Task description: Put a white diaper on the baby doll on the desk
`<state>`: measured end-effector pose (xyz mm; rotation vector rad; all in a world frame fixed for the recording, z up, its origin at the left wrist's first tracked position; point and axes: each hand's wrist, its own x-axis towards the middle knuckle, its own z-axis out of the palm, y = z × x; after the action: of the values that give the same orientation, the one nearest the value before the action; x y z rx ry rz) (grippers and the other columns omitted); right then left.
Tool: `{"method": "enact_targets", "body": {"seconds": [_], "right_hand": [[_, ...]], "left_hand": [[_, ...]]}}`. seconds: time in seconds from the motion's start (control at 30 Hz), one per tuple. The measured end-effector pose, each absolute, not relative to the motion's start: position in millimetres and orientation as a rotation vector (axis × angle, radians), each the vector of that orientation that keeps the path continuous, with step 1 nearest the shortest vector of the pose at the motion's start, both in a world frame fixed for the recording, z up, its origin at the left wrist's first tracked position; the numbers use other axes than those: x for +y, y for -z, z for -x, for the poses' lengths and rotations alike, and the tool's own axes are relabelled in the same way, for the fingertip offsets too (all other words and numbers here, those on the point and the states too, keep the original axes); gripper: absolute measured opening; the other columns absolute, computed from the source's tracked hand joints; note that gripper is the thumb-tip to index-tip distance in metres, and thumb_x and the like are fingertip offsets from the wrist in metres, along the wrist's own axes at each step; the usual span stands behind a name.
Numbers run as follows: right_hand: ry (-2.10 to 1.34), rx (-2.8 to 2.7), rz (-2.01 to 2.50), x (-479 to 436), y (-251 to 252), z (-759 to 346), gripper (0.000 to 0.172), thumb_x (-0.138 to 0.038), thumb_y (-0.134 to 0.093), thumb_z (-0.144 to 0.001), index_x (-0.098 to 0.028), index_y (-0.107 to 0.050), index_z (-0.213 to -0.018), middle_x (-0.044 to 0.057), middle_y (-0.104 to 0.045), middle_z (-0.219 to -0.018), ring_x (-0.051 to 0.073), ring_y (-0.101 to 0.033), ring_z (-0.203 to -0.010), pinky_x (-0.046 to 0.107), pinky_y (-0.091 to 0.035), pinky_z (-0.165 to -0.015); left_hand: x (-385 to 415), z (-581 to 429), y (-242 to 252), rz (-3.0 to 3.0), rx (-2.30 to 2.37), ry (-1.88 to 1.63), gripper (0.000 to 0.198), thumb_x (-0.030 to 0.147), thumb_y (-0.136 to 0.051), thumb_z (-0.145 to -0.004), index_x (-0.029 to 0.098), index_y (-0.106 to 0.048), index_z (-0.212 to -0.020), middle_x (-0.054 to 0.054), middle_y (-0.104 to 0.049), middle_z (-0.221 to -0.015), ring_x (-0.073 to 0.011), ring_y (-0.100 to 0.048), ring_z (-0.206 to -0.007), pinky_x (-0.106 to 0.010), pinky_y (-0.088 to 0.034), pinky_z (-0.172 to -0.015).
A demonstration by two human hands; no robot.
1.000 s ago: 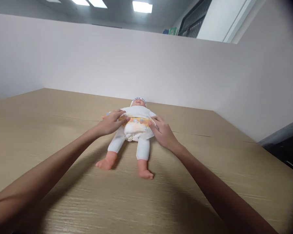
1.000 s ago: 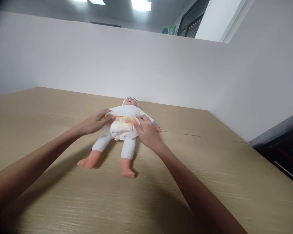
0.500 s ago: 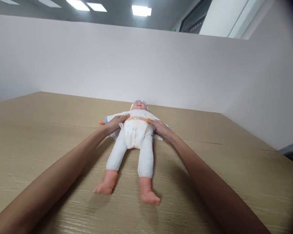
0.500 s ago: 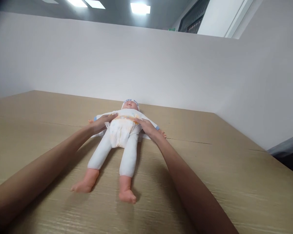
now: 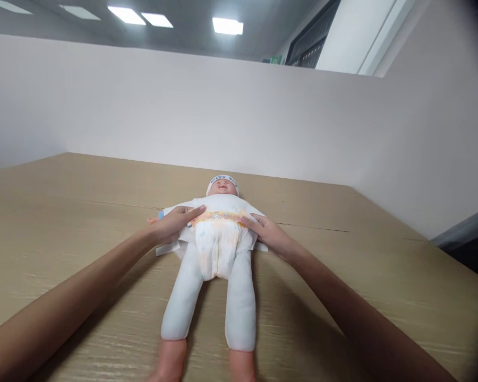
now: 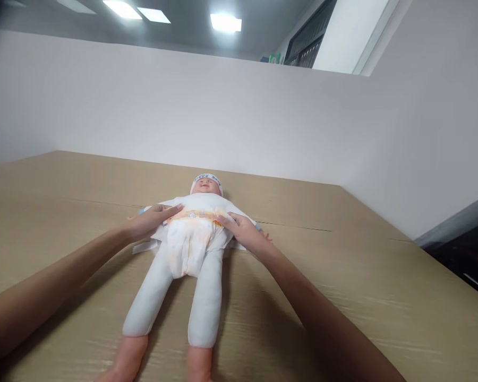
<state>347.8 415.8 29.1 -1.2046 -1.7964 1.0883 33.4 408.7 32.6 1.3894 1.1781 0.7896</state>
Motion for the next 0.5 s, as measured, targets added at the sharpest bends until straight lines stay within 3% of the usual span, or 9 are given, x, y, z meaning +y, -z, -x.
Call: {"method": "enact_targets", "body": {"seconds": [0.07,0.13,0.23,0.37,0.5], "right_hand": [[-0.906,-1.845,1.282,401.4,-30.8,-357.7,0.043,-0.063,-0.072,-0.098,-0.023,-0.079,-0.11,0.006,-0.083,-0.099,0.028,-0.077,-0.096,0.04,-0.062,-0.088],[-0.649,-1.89,1.36,386.6,-27.4,-367.8,0.034,-0.055,-0.069,-0.1,-0.022,-0.075,-0.106,0.006,-0.081,-0.096,0.026,-0.074,-0.088,0.038,-0.058,-0.083],[-0.237,-1.965,1.4,367.4,-12.1,-379.8,0.022,-0.042,-0.061,-0.104,-0.022,-0.071,-0.106,0.009,-0.08,-0.103,0.027,-0.072,-0.091,0.041,-0.054,-0.085],[0.007,-2.081,1.37,360.8,11.8,-388.3,0.015,-0.035,-0.059,-0.105,-0.022,-0.068,-0.106,0.012,-0.077,-0.112,0.032,-0.069,-0.105,0.047,-0.052,-0.094],[-0.001,-2.122,1.417,370.1,19.7,-393.6,0.015,-0.036,-0.062,-0.104,-0.023,-0.065,-0.097,0.009,-0.072,-0.1,0.03,-0.066,-0.097,0.044,-0.05,-0.09]], "left_hand": [[407.4,-29.0,-36.0,-1.544,1.328,-0.879,0.066,0.086,-0.069,-0.089,0.021,-0.072,-0.083,-0.005,-0.075,-0.08,-0.0249,-0.067,-0.077,-0.034,-0.049,-0.07],[408.6,-28.4,-44.0,-1.72,1.435,-1.02,0.059,0.08,-0.066,-0.094,0.022,-0.072,-0.099,-0.007,-0.08,-0.099,-0.0272,-0.07,-0.091,-0.036,-0.052,-0.078],[404.8,-41.7,-65.1,-2.002,1.5,-1.152,0.043,0.063,-0.059,-0.104,0.023,-0.069,-0.117,-0.01,-0.077,-0.128,-0.0296,-0.07,-0.11,-0.042,-0.054,-0.094],[389.0,-85.2,-93.3,-2.439,1.256,-1.11,0.032,0.05,-0.054,-0.111,0.024,-0.069,-0.119,-0.01,-0.075,-0.13,-0.032,-0.065,-0.127,-0.049,-0.051,-0.11],[384.5,-123.9,-93.1,-2.655,1.073,-0.827,0.034,0.054,-0.057,-0.11,0.025,-0.073,-0.116,-0.01,-0.076,-0.127,-0.0346,-0.062,-0.131,-0.054,-0.045,-0.117]]}}
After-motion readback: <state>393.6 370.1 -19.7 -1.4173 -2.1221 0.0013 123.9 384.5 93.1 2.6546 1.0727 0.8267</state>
